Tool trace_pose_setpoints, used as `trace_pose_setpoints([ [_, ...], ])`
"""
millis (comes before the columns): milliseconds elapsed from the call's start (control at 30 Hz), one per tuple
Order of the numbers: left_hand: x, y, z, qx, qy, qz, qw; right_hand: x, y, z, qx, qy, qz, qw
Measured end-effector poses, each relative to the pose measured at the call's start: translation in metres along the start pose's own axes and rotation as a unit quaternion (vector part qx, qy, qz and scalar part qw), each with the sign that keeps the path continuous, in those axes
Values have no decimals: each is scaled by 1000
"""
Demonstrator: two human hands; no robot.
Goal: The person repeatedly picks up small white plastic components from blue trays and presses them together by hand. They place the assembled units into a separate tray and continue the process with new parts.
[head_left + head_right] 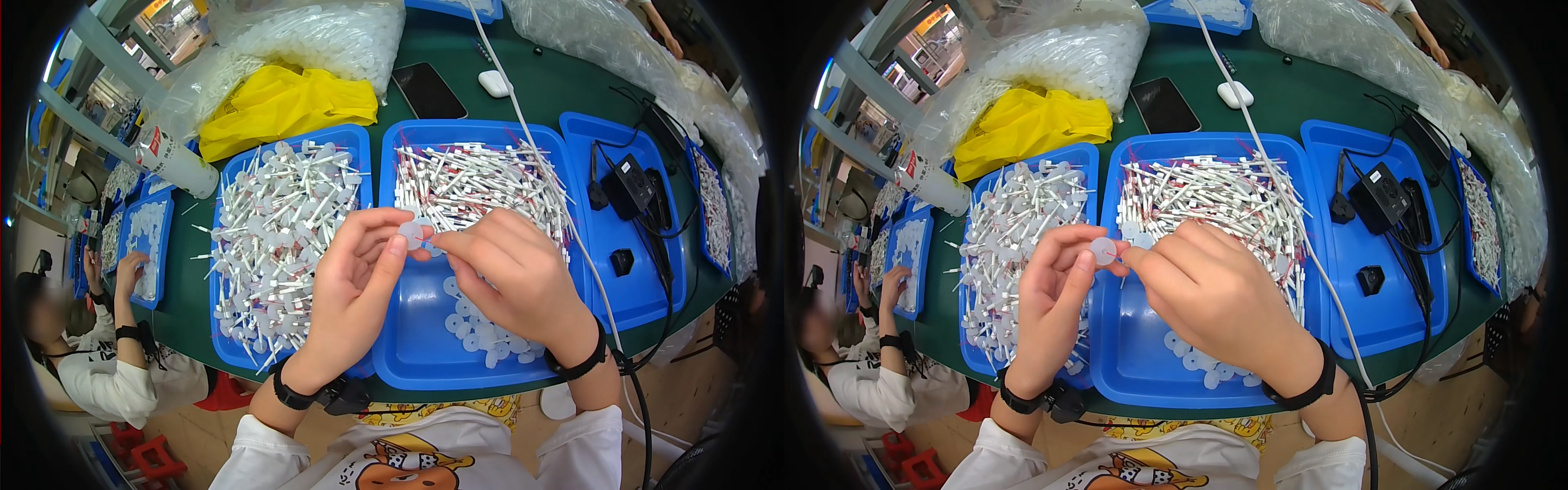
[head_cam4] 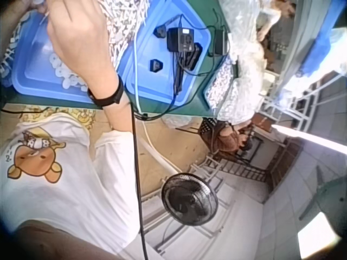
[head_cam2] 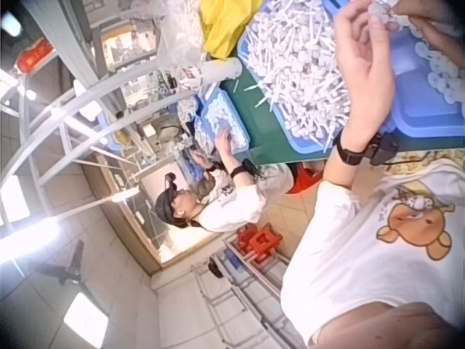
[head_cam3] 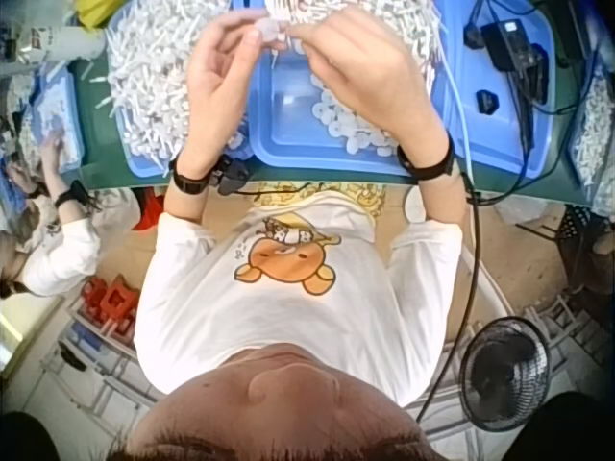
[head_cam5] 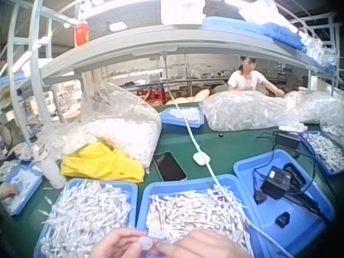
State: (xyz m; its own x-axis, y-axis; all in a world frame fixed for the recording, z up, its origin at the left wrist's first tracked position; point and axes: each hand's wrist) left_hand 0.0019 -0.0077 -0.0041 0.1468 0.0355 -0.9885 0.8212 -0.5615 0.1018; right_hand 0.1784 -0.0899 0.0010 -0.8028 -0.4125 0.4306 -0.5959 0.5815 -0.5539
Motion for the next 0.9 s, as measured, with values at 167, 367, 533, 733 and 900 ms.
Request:
trace_pose_setpoints([
  [167,2,1,0,6,13,-23,1000,0,-1,0,7,-40,53,998],
  [367,4,0,0,27,20,-51,998,0,2,5,2,9,-8,1000],
  [533,4,0,1,43,44,-65,996,0,0,4,-3,24,-50,998],
  [733,6,0,1,30,44,-53,997,3,0,4,-26,44,-52,997],
  [900,4,0,1,30,45,-62,997,7,1,3,-68,86,-52,993],
])
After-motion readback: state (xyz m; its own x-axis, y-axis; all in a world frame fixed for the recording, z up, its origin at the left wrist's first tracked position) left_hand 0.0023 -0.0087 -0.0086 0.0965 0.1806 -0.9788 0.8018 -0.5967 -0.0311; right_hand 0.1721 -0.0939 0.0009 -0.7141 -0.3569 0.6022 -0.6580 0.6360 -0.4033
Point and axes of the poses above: each hand's wrist, its own z-axis away from the middle knuckle, its own y-axis out of the palm, x = y × z, and after that the axes turned 8 degrees about -x, right-handed
